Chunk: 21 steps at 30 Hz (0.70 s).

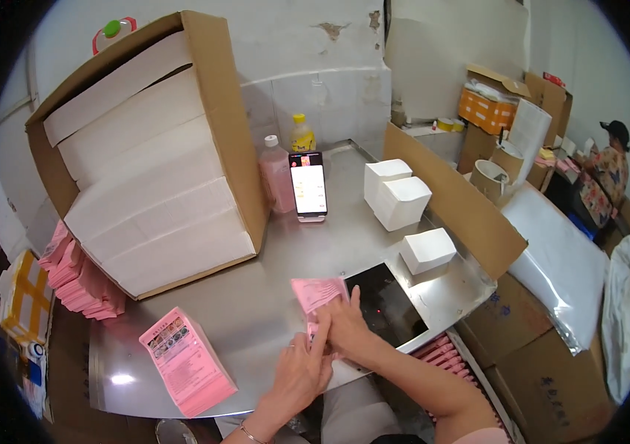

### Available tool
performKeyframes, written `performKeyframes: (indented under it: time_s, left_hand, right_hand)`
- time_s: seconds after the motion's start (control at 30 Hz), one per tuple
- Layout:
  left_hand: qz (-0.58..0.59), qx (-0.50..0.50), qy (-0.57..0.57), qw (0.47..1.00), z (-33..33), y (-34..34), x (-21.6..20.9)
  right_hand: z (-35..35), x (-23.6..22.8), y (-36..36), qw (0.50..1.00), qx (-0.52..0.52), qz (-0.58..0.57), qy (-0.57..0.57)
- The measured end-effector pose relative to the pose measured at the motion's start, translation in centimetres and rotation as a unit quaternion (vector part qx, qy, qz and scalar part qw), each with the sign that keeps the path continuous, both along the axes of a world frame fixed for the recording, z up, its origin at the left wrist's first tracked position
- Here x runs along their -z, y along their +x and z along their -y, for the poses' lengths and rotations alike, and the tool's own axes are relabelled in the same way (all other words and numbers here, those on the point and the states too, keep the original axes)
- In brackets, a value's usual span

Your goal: Folding pink instruction sheets and placing them into small white cardboard boxes.

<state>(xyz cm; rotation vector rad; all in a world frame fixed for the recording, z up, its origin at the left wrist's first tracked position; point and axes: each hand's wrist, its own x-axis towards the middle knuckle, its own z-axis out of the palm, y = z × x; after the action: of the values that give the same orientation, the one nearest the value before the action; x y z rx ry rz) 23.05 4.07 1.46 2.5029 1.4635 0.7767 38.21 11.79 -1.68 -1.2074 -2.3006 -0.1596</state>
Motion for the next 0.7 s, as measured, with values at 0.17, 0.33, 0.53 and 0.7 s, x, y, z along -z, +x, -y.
performKeyframes:
  time_s: [0.17,0.33,0.53,0.7]
  left_hand:
    - [0.065,0.052,0.020,0.996,0.1,-3.3,1.9]
    - [0.071,0.067,0.038,0.994,0.1,-3.0,0.9]
    - [0.066,0.072,0.036,0.995,0.1,-3.2,0.9]
    - [0.067,0.075,0.030,0.995,0.2,-3.0,1.4]
  right_hand:
    - [-0.5,1.5,5.8,0.981,0.036,-0.120,-0.147]
    - [-1.0,-2.0,6.9,0.953,0.098,0.174,-0.227]
    - [-11.3,-3.9,2.6,0.987,0.112,0.048,0.105]
    - [-16.7,-0.6,4.2,0.965,0.159,0.184,0.102]
